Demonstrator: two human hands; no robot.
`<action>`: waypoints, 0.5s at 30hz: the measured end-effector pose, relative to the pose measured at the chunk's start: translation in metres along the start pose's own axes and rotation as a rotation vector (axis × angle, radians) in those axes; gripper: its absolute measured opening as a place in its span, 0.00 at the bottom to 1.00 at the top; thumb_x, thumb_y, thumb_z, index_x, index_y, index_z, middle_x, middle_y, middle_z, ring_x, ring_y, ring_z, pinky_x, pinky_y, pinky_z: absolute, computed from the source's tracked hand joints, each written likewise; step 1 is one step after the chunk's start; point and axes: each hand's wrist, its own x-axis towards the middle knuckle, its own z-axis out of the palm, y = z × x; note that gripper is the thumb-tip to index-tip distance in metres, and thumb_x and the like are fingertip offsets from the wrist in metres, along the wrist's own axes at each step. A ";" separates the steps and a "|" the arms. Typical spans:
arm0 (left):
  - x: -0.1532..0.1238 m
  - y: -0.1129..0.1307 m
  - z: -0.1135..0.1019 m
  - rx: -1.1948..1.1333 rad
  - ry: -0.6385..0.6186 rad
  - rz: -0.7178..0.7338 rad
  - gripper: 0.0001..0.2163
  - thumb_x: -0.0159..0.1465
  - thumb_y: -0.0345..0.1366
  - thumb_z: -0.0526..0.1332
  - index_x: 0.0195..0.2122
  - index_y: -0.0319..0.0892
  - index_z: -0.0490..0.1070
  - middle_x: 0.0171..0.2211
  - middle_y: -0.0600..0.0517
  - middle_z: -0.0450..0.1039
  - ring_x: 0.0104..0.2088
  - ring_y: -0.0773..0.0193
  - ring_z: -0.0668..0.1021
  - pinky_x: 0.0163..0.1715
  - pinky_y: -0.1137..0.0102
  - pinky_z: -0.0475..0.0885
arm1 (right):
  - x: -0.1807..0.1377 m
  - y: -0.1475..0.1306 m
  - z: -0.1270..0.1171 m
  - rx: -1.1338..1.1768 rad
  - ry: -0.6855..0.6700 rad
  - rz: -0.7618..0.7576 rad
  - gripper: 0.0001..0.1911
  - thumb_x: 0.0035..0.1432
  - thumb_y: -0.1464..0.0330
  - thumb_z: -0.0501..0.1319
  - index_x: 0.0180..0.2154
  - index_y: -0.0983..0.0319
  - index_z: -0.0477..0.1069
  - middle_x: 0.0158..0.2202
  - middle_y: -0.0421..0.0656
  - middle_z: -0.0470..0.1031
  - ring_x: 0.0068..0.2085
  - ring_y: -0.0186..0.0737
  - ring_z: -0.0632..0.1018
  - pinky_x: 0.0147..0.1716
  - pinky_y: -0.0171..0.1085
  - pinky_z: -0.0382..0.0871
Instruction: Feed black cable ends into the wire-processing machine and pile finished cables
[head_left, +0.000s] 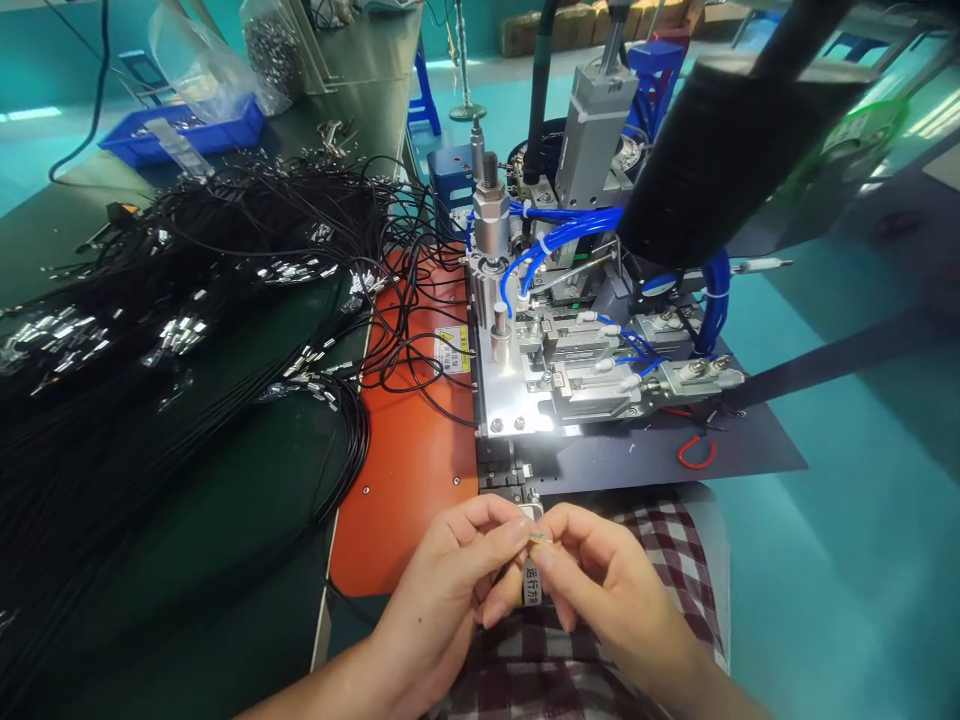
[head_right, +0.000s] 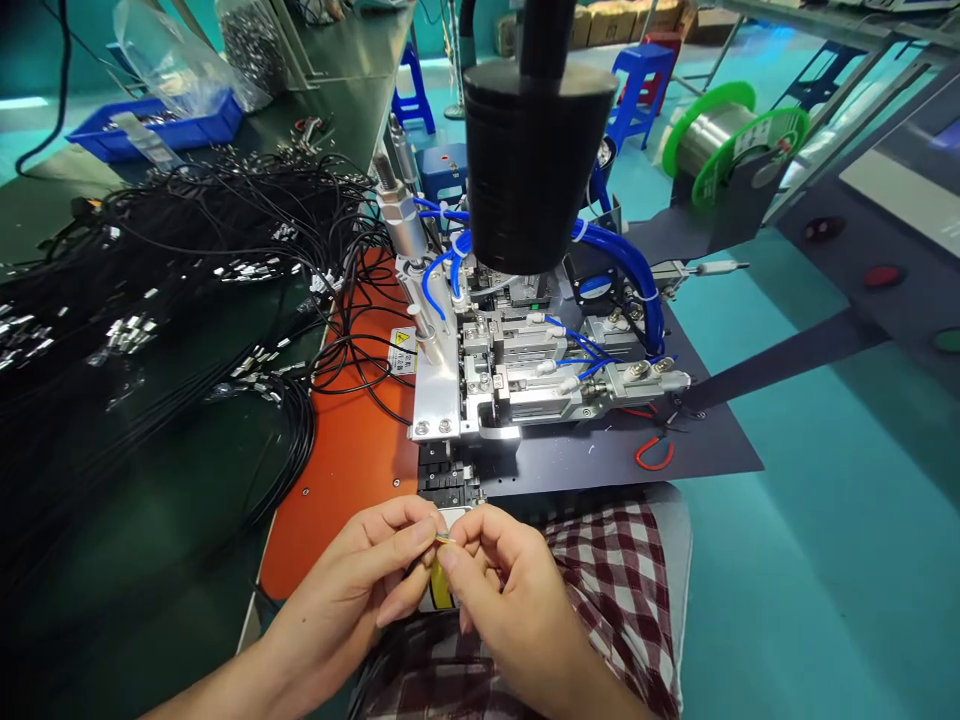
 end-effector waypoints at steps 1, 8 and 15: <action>0.001 0.000 -0.001 0.004 0.002 -0.001 0.10 0.61 0.40 0.62 0.28 0.38 0.68 0.10 0.62 0.56 0.14 0.77 0.53 0.20 0.75 0.48 | 0.000 -0.001 0.001 0.002 0.014 0.008 0.17 0.55 0.55 0.61 0.27 0.62 0.64 0.17 0.33 0.59 0.18 0.29 0.60 0.19 0.31 0.54; 0.010 0.003 -0.002 0.088 0.049 0.027 0.09 0.60 0.39 0.63 0.29 0.38 0.69 0.10 0.62 0.55 0.14 0.77 0.53 0.19 0.76 0.47 | 0.006 0.013 -0.002 -0.069 0.111 -0.045 0.14 0.58 0.58 0.60 0.28 0.62 0.67 0.22 0.35 0.62 0.22 0.30 0.61 0.21 0.31 0.55; 0.014 0.004 -0.005 0.123 0.108 0.054 0.08 0.60 0.38 0.62 0.30 0.38 0.69 0.10 0.63 0.56 0.13 0.78 0.52 0.19 0.76 0.49 | 0.012 0.007 -0.012 -0.104 0.151 -0.077 0.11 0.55 0.60 0.62 0.32 0.61 0.71 0.22 0.36 0.64 0.23 0.33 0.63 0.22 0.33 0.58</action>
